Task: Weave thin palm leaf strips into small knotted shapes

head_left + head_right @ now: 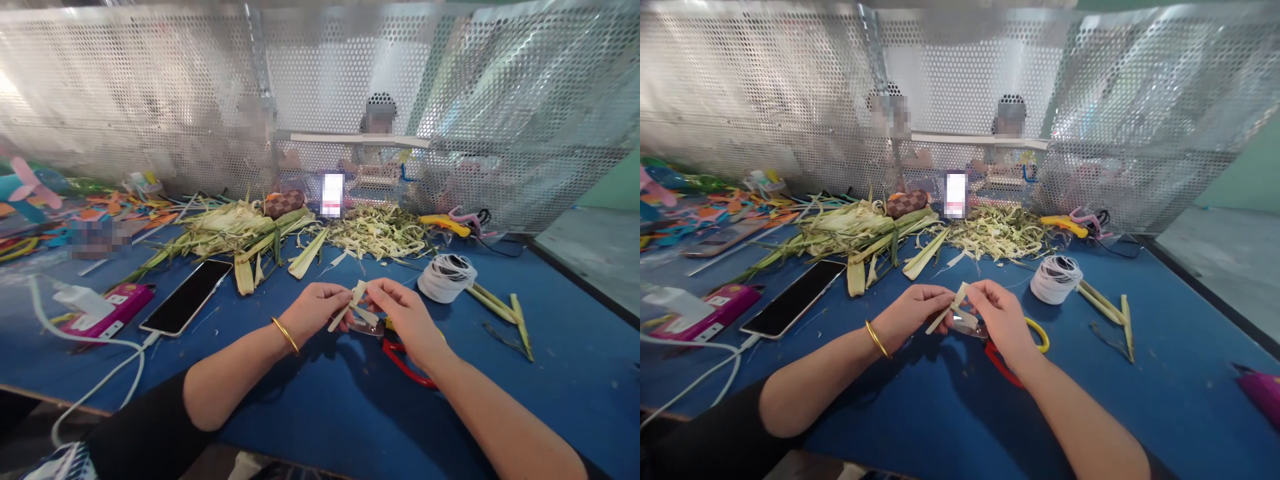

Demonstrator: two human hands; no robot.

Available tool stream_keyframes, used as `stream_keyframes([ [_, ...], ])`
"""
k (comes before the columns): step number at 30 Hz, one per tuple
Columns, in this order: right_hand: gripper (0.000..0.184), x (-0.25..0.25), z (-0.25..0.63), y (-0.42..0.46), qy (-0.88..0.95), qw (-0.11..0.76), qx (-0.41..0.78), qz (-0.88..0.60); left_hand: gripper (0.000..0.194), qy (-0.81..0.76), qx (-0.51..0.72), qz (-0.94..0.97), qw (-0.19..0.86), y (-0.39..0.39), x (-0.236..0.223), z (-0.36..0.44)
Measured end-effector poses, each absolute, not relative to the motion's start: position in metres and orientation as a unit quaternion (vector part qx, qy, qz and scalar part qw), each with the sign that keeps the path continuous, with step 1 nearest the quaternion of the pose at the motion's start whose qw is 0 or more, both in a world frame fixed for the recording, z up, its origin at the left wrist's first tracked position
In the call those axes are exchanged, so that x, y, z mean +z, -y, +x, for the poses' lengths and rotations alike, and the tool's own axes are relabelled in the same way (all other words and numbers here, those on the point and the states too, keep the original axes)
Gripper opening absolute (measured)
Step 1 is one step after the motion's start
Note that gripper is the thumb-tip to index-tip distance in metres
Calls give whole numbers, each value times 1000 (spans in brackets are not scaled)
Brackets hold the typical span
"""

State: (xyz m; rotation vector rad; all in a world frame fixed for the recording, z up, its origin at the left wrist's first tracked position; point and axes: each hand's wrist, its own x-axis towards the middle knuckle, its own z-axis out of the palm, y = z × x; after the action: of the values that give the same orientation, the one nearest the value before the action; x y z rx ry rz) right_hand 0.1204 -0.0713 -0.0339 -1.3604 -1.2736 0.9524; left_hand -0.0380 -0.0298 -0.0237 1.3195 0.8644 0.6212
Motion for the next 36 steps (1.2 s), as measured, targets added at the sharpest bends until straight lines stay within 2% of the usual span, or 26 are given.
stream_keyframes([
  [4,31,-33,117,72,514,506,398,-567,22,-395,258,569,674,31,-24,-37],
  [10,29,-41,115,71,483,547,417,-542,33,-406,272,498,716,31,-28,-38],
  [16,26,-44,116,71,510,531,410,-538,29,-410,301,528,680,32,-29,-35],
  [20,22,-39,124,68,581,535,319,-524,27,-402,322,480,710,31,-26,-36],
  [22,25,-36,127,66,617,503,303,-523,22,-383,318,447,743,29,-26,-38],
  [25,18,-33,127,66,666,424,323,-522,18,-344,300,396,797,29,-27,-39],
  [27,17,-33,126,66,680,407,320,-519,20,-334,298,383,808,29,-27,-40],
  [32,25,-33,125,68,682,399,278,-545,30,-358,329,452,747,31,-24,-40],
  [36,21,-35,124,71,716,372,237,-541,30,-377,331,501,705,32,-23,-39],
])
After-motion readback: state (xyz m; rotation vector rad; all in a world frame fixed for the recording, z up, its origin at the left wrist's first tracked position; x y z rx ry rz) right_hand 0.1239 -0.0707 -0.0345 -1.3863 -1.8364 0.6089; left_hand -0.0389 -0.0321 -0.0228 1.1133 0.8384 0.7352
